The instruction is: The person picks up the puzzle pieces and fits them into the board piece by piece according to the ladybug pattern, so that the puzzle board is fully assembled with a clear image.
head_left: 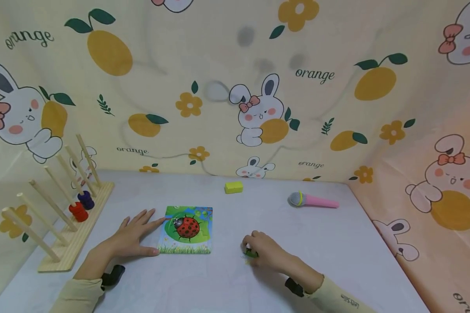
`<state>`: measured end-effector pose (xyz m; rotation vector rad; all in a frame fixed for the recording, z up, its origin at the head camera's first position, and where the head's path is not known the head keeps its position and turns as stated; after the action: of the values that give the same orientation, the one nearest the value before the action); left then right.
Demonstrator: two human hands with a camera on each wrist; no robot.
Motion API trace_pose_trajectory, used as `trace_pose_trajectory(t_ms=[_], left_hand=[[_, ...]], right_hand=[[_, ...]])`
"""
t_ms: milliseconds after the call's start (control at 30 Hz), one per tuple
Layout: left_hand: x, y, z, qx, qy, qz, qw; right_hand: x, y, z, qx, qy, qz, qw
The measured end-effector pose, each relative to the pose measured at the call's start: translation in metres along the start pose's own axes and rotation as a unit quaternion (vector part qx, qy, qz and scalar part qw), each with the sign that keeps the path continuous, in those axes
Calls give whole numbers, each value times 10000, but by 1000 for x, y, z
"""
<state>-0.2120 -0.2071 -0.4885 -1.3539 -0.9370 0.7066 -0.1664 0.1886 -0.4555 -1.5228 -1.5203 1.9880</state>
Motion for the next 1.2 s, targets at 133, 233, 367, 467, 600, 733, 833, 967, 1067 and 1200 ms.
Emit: trace_pose_trajectory(t_ms=[133,233,367,467,600,733,833,967,1067,1200], left_hand=[[0,-1,0,36,26,-8,10000],[0,0,0,20,7,6,10000],[1,-1,1,-15,-40,6,10000],[2,-2,1,-51,-57,11,10000],[2,-2,1,-87,-50,-17,9999],[1,-2,1,-106,-49,-22,9999],[1,0,1,-97,-39,4,9999],[1,0,1,-50,-13,1,10000],[0,0,1,-9,-4,6,10000],[0,0,1,12,0,9,10000]], right_hand=[[1,-2,-2,379,313,-695,9964],[3,-2,-3,491,556,-829,9938],[6,-2,-4,491,575,-734,9944],[7,-3,-3,512,464,-678,9953],[7,-3,-3,536,344,-525,9966],[7,-4,-3,456,250,-368,9980],[8,-5,-3,254,163,-62,9995],[8,-7,-2,-205,124,634,9977],[6,-10,3,-486,76,1078,9930],[-2,-12,18,-526,-229,1248,9905]])
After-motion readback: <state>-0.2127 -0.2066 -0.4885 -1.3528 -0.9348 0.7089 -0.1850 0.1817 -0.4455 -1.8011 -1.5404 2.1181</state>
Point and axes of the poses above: each hand's wrist, its own z-axis towards the middle knuckle, its own y-axis out of the palm, x = y × z, the point moved 2 cm from there along z, towards the middle knuckle, and after that the axes turned 15 degrees about z, right-handed, at the moved point
